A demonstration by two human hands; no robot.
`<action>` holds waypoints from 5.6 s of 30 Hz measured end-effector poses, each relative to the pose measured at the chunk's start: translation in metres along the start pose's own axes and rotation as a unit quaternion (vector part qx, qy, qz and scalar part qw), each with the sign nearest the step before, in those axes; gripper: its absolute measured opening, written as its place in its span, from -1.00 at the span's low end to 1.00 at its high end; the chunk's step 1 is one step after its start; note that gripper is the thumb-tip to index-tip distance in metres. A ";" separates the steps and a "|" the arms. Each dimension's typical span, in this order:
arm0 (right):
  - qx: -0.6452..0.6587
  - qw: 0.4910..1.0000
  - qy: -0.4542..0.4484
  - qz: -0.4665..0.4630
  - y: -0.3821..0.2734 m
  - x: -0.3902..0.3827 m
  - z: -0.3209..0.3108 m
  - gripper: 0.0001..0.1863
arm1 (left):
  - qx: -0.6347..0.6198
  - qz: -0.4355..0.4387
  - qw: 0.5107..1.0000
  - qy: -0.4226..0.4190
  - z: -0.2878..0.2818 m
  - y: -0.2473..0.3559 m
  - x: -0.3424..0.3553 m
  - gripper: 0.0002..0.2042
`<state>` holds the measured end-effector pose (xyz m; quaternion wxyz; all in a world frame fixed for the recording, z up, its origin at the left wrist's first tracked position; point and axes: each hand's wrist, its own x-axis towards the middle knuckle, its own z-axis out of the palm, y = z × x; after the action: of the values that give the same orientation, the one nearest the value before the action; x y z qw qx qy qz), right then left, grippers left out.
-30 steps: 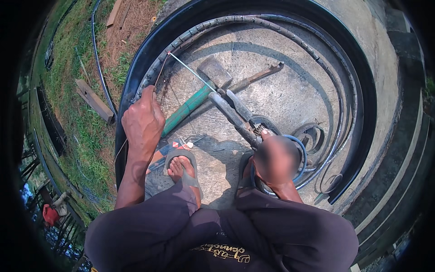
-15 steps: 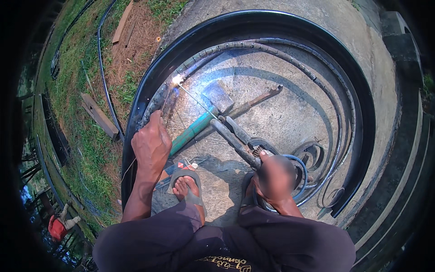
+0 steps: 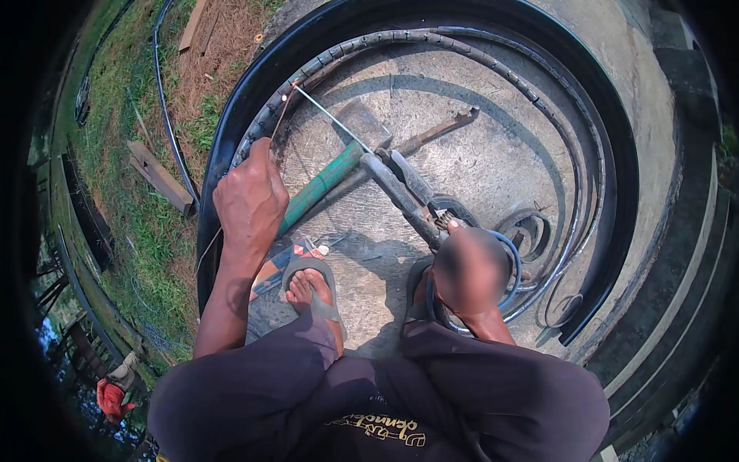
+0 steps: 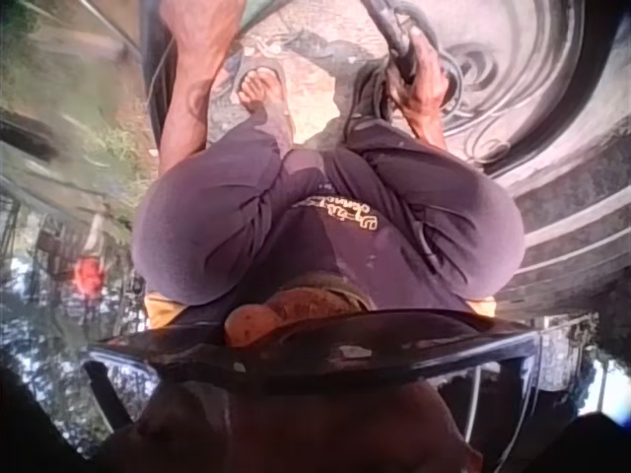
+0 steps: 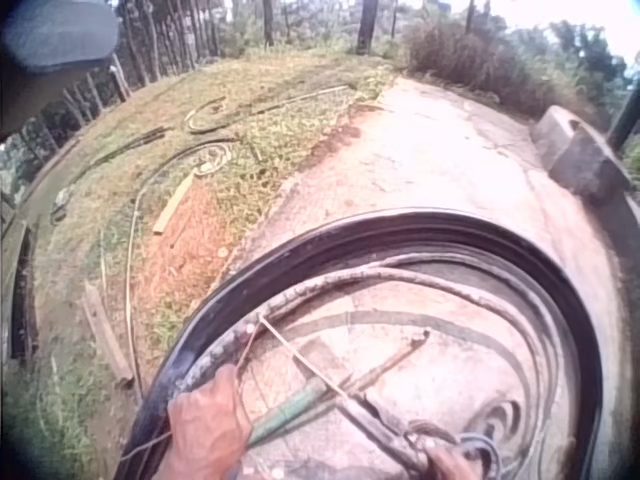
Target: The person welds the joint of a circular metal frame using an electrode, then hammers the edge and cuts sections of the metal strip using an angle grinder.
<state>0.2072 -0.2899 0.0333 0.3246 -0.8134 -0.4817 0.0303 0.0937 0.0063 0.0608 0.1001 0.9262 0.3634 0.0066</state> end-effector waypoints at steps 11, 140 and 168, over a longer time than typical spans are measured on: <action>0.011 1.000 -0.018 0.012 0.002 -0.002 0.002 -0.19 | 0.001 -0.013 1.000 0.006 0.006 -0.001 0.000 -0.80; 0.789 0.362 0.497 0.012 0.040 -0.078 -0.244 -0.62 | -0.263 0.299 0.695 -0.599 0.014 0.226 -0.021 -0.43; 0.197 0.623 0.409 0.637 0.109 -0.312 -0.129 -0.30 | -0.290 0.395 0.828 -0.271 0.098 0.196 -0.003 -0.46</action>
<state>0.1706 -0.6399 -0.0076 0.5401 -0.7623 0.3564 -0.0122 0.2312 -0.1540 0.0020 0.4474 0.8837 -0.0940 -0.1002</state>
